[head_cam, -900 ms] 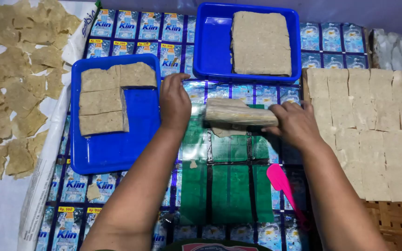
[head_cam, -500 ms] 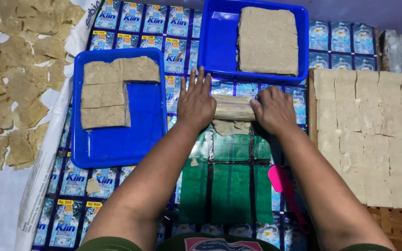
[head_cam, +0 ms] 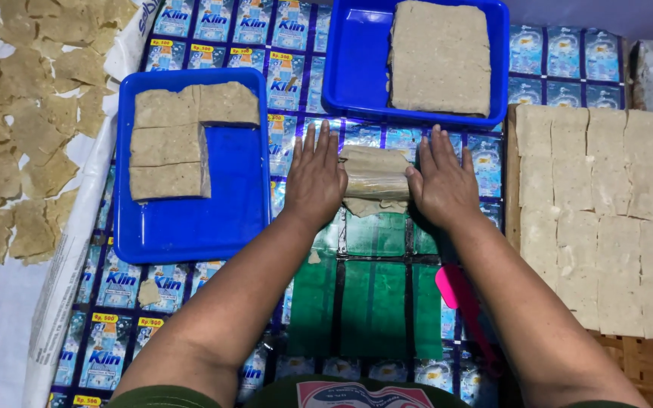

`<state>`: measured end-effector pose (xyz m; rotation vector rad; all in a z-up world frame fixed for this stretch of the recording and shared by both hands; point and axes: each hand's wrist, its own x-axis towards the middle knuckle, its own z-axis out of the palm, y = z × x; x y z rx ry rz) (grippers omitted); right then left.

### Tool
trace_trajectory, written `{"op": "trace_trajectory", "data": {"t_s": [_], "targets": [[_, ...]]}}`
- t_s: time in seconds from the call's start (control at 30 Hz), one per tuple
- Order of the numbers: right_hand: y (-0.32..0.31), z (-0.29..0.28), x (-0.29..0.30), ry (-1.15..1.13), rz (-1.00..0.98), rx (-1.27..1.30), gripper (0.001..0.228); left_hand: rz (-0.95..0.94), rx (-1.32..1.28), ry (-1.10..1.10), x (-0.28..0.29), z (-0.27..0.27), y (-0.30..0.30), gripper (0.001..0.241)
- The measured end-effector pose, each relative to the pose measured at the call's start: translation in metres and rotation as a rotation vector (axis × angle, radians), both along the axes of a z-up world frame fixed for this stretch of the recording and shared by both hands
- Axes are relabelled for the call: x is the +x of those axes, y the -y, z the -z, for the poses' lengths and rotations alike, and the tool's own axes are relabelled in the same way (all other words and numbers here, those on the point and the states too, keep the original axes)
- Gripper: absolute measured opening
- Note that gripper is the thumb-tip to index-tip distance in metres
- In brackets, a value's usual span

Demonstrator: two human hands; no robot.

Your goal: Rolling and cutting dough into uniform square pieces for snack production.

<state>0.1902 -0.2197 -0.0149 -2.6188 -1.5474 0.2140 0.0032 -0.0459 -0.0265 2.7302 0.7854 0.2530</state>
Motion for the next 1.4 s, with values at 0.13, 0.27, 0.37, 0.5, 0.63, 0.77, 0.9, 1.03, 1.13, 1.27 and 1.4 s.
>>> {"op": "trace_trajectory", "data": {"t_s": [0.13, 0.27, 0.37, 0.5, 0.63, 0.77, 0.9, 1.03, 1.13, 1.27, 1.4], "targets": [[0.01, 0.003, -0.01, 0.045, -0.016, -0.017, 0.07, 0.0, 0.017, -0.035, -0.011, -0.004, 0.013, 0.06], [0.027, 0.017, -0.02, 0.079, -0.036, 0.006, 0.072, 0.016, 0.002, -0.053, -0.03, -0.005, 0.028, 0.058], [0.041, 0.026, -0.027, 0.131, -0.072, 0.09, 0.073, 0.041, 0.052, -0.004, -0.045, 0.004, 0.039, 0.054], [0.062, 0.027, -0.046, 0.219, -0.118, 0.181, 0.072, 0.069, 0.15, 0.027, -0.068, 0.02, 0.055, 0.054], [0.058, 0.026, -0.046, 0.198, -0.091, 0.149, 0.077, 0.049, 0.148, 0.064, -0.064, 0.015, 0.056, 0.054], [0.037, 0.027, -0.027, 0.069, -0.004, -0.019, 0.085, 0.002, 0.047, -0.004, -0.04, 0.016, 0.04, 0.058], [0.007, 0.023, -0.005, -0.035, 0.085, -0.13, 0.082, -0.073, 0.01, -0.022, -0.008, 0.017, 0.016, 0.06], [-0.019, 0.012, 0.009, -0.07, 0.098, -0.146, 0.072, -0.101, -0.017, -0.031, 0.017, 0.006, -0.008, 0.061], [-0.017, 0.022, 0.01, 0.04, 0.065, 0.059, 0.066, -0.112, -0.044, -0.069, 0.024, -0.004, -0.012, 0.065], [-0.009, 0.018, -0.006, 0.067, 0.065, 0.184, 0.061, -0.091, -0.025, -0.044, 0.013, -0.008, -0.002, 0.062], [0.009, 0.011, -0.026, 0.065, 0.055, 0.189, 0.058, -0.071, -0.002, -0.024, -0.002, -0.004, 0.013, 0.059]]}}
